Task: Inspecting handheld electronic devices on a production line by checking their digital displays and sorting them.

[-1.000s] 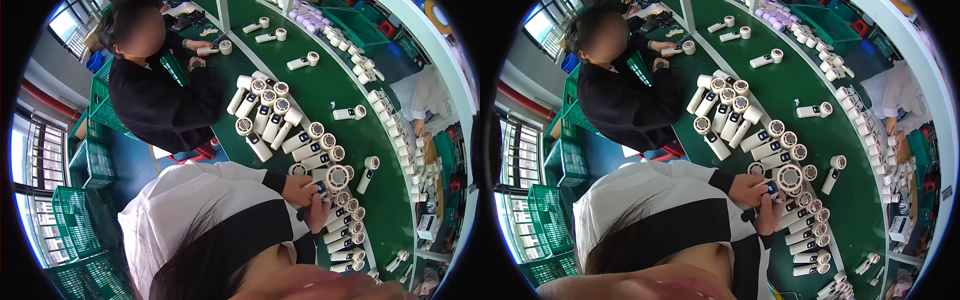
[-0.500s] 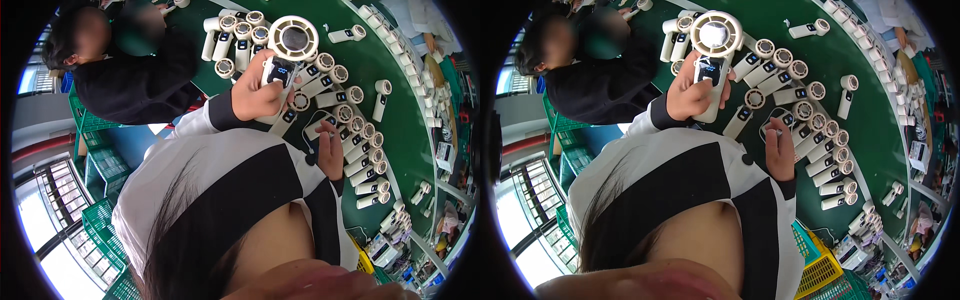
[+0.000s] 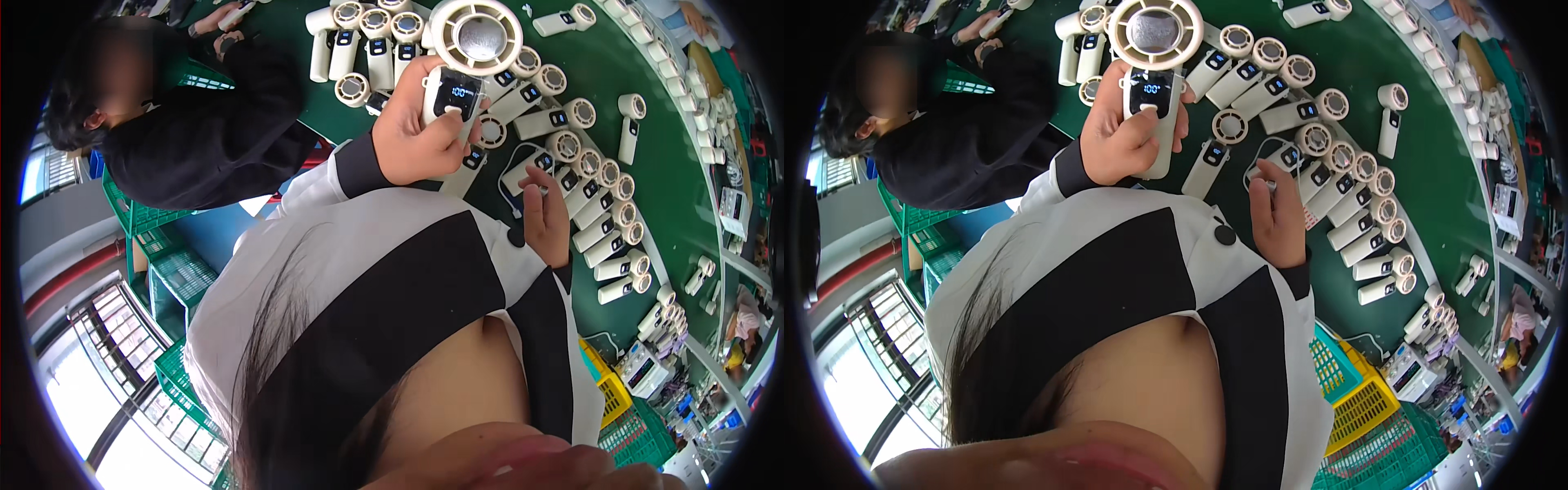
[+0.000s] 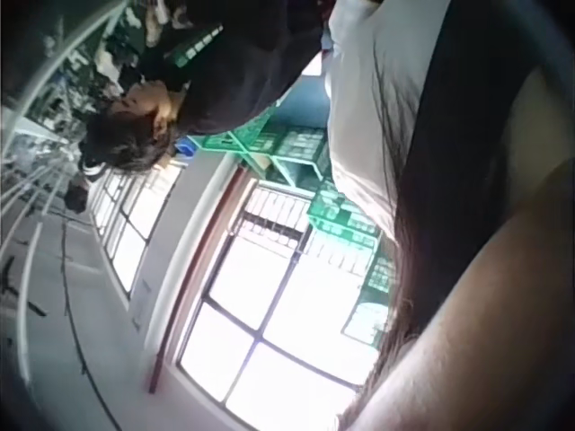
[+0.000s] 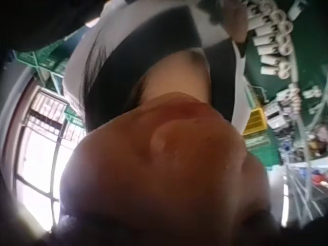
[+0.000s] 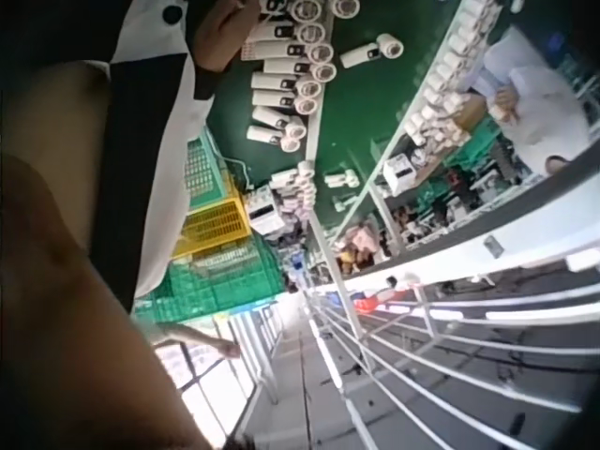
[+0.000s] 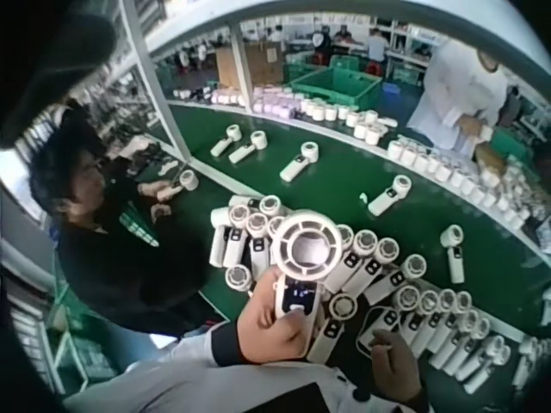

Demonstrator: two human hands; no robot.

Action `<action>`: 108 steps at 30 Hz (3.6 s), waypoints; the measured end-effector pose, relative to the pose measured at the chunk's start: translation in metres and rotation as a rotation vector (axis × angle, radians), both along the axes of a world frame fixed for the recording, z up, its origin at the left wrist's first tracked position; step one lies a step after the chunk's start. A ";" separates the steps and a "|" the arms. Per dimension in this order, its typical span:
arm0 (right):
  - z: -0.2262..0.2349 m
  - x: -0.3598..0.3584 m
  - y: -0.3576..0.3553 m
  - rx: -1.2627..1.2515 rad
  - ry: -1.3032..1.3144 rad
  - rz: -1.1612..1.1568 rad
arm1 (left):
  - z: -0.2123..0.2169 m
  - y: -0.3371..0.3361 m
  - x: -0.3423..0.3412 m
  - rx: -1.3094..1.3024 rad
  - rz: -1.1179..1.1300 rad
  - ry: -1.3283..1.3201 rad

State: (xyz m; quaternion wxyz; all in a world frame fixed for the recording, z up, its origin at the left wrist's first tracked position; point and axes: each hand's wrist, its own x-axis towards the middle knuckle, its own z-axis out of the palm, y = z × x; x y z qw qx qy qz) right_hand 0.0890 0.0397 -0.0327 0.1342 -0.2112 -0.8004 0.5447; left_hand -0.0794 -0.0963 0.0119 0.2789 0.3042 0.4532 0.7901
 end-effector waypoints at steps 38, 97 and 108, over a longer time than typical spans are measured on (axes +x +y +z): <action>-0.058 -0.001 -0.008 -0.018 -0.504 0.194 | -0.099 -0.035 0.002 -0.593 -0.123 -0.343; -0.097 -0.037 -0.008 -0.265 -0.552 -0.105 | -0.143 -0.008 -0.001 -0.552 -0.193 -0.404; -0.096 -0.037 -0.005 -0.227 -0.574 -0.071 | -0.150 -0.007 -0.002 -0.548 -0.209 -0.380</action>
